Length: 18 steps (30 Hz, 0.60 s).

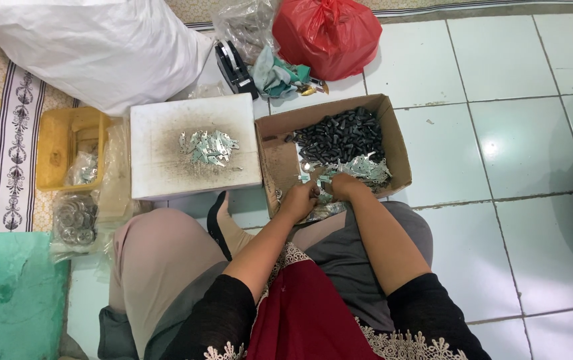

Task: Sorting small metal components and placing them into small plastic bags

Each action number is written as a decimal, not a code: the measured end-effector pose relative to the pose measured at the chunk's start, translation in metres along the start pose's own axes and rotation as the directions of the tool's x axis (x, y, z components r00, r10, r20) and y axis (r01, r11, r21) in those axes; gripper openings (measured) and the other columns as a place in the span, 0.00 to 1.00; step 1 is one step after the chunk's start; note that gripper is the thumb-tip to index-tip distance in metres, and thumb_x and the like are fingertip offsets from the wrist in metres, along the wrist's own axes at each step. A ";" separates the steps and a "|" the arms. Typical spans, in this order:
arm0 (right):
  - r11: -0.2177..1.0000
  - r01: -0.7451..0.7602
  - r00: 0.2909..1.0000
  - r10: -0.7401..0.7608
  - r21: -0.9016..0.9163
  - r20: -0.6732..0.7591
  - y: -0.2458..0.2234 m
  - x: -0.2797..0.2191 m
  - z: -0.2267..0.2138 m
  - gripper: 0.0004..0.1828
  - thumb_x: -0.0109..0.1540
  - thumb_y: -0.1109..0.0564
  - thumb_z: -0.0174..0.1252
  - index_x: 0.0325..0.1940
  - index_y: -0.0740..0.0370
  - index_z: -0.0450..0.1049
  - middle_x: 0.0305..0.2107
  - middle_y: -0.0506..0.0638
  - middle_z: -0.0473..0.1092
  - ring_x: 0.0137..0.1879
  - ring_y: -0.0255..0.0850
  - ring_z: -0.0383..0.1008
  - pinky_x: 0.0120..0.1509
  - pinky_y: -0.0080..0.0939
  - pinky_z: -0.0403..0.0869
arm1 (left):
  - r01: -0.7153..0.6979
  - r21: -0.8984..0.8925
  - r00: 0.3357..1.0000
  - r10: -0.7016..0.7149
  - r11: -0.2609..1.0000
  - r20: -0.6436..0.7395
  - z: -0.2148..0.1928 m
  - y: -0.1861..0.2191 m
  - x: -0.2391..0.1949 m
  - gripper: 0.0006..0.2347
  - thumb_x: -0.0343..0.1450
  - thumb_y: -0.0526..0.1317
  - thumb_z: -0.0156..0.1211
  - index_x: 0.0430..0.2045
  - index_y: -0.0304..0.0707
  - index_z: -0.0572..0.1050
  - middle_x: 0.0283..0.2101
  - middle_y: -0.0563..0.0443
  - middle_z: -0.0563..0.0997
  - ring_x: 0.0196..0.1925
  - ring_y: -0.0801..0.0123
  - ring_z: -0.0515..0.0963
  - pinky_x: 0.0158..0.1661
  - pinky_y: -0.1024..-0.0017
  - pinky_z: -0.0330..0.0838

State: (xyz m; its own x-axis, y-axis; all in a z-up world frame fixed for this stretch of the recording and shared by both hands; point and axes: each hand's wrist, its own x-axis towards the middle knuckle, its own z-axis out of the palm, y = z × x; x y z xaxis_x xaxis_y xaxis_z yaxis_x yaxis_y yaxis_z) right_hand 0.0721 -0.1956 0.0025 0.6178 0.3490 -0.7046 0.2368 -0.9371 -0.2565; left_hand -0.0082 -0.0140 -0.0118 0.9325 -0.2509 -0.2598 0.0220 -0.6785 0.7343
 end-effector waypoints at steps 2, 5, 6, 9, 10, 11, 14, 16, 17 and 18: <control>1.000 0.013 1.000 -0.013 0.027 -0.022 0.003 -0.001 0.002 0.17 0.55 0.57 0.65 0.44 0.73 0.82 0.42 0.70 0.78 0.52 0.65 0.79 0.57 0.60 0.78 | 0.009 -0.021 1.000 -0.009 1.000 -0.016 -0.034 0.044 -0.023 0.09 0.68 0.35 0.63 0.40 0.46 0.76 0.37 0.43 0.86 0.48 0.46 0.84 0.50 0.52 0.78; 0.995 0.057 0.997 -0.052 0.083 -0.058 0.001 -0.009 -0.003 0.14 0.55 0.60 0.65 0.42 0.71 0.83 0.40 0.69 0.78 0.50 0.66 0.79 0.57 0.60 0.78 | 0.023 -0.062 0.998 -0.027 0.998 -0.065 -0.021 0.024 -0.014 0.14 0.69 0.36 0.65 0.47 0.48 0.74 0.40 0.41 0.85 0.50 0.46 0.83 0.52 0.52 0.76; 0.990 0.088 0.994 -0.080 0.109 -0.076 -0.001 -0.013 -0.008 0.14 0.55 0.60 0.65 0.42 0.72 0.83 0.39 0.70 0.78 0.50 0.68 0.78 0.58 0.61 0.78 | 0.025 -0.082 0.994 -0.033 0.996 -0.102 -0.007 0.003 -0.003 0.17 0.69 0.36 0.66 0.52 0.49 0.72 0.40 0.38 0.85 0.51 0.44 0.83 0.54 0.51 0.75; 0.973 0.079 0.992 -0.055 0.215 -0.116 0.013 -0.002 -0.001 0.14 0.51 0.55 0.69 0.38 0.64 0.85 0.39 0.65 0.79 0.52 0.65 0.79 0.58 0.59 0.78 | 0.020 -0.262 0.984 -0.066 0.965 -0.168 -0.005 0.003 -0.005 0.17 0.71 0.36 0.64 0.55 0.45 0.73 0.38 0.38 0.84 0.48 0.44 0.83 0.51 0.53 0.76; 0.973 0.079 0.992 -0.055 0.215 -0.115 0.007 -0.012 -0.007 0.14 0.51 0.55 0.69 0.38 0.64 0.85 0.39 0.65 0.79 0.52 0.65 0.79 0.58 0.59 0.78 | 0.021 -0.263 0.983 -0.067 0.965 -0.168 -0.003 -0.002 -0.003 0.17 0.71 0.36 0.64 0.55 0.45 0.73 0.38 0.38 0.84 0.48 0.44 0.83 0.51 0.53 0.76; 0.968 0.085 0.991 -0.057 0.237 -0.121 0.002 -0.022 -0.016 0.17 0.52 0.53 0.69 0.42 0.64 0.84 0.41 0.65 0.79 0.54 0.65 0.77 0.61 0.60 0.76 | -0.005 -0.295 0.973 -0.063 0.956 -0.222 -0.001 -0.007 0.001 0.16 0.70 0.37 0.66 0.53 0.46 0.76 0.36 0.39 0.84 0.46 0.45 0.83 0.49 0.53 0.76; 0.944 0.088 0.988 -0.042 0.319 -0.150 -0.003 -0.038 -0.025 0.21 0.51 0.50 0.71 0.45 0.63 0.84 0.44 0.63 0.79 0.57 0.64 0.76 0.64 0.59 0.74 | 0.018 -0.404 0.955 -0.135 0.914 -0.264 0.004 -0.016 0.009 0.14 0.69 0.41 0.70 0.49 0.47 0.80 0.35 0.42 0.85 0.44 0.52 0.83 0.47 0.57 0.77; 0.923 0.091 0.985 -0.028 0.375 -0.169 -0.003 -0.044 -0.026 0.22 0.50 0.49 0.73 0.45 0.62 0.85 0.44 0.61 0.80 0.57 0.61 0.77 0.63 0.57 0.74 | 0.068 -0.480 0.945 -0.211 0.874 -0.250 0.005 -0.024 0.010 0.13 0.70 0.42 0.70 0.48 0.47 0.81 0.37 0.45 0.85 0.44 0.59 0.84 0.46 0.62 0.78; 0.917 0.095 0.984 -0.029 0.388 -0.174 -0.003 -0.045 -0.027 0.23 0.49 0.49 0.74 0.45 0.62 0.84 0.44 0.61 0.80 0.58 0.62 0.76 0.64 0.58 0.74 | 0.067 -0.545 0.946 -0.226 0.836 -0.231 0.004 -0.027 0.011 0.14 0.70 0.41 0.71 0.49 0.45 0.81 0.40 0.43 0.85 0.45 0.58 0.84 0.46 0.60 0.79; 0.911 0.099 0.984 -0.029 0.401 -0.178 -0.002 -0.047 -0.029 0.24 0.49 0.49 0.74 0.45 0.62 0.84 0.45 0.62 0.80 0.58 0.63 0.76 0.65 0.58 0.73 | 0.065 -0.607 0.948 -0.239 0.792 -0.211 0.004 -0.030 0.012 0.14 0.70 0.41 0.73 0.49 0.42 0.81 0.43 0.41 0.85 0.46 0.58 0.84 0.46 0.57 0.79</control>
State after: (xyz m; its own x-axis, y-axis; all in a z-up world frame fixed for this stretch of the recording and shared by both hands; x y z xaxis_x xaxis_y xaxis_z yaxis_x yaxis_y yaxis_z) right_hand 0.0641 -0.2100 0.0556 0.7342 0.3715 -0.5683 -0.0240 -0.8223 -0.5686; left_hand 0.0009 0.0009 -0.0395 0.9546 0.0705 -0.2893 0.2965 -0.1351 0.9454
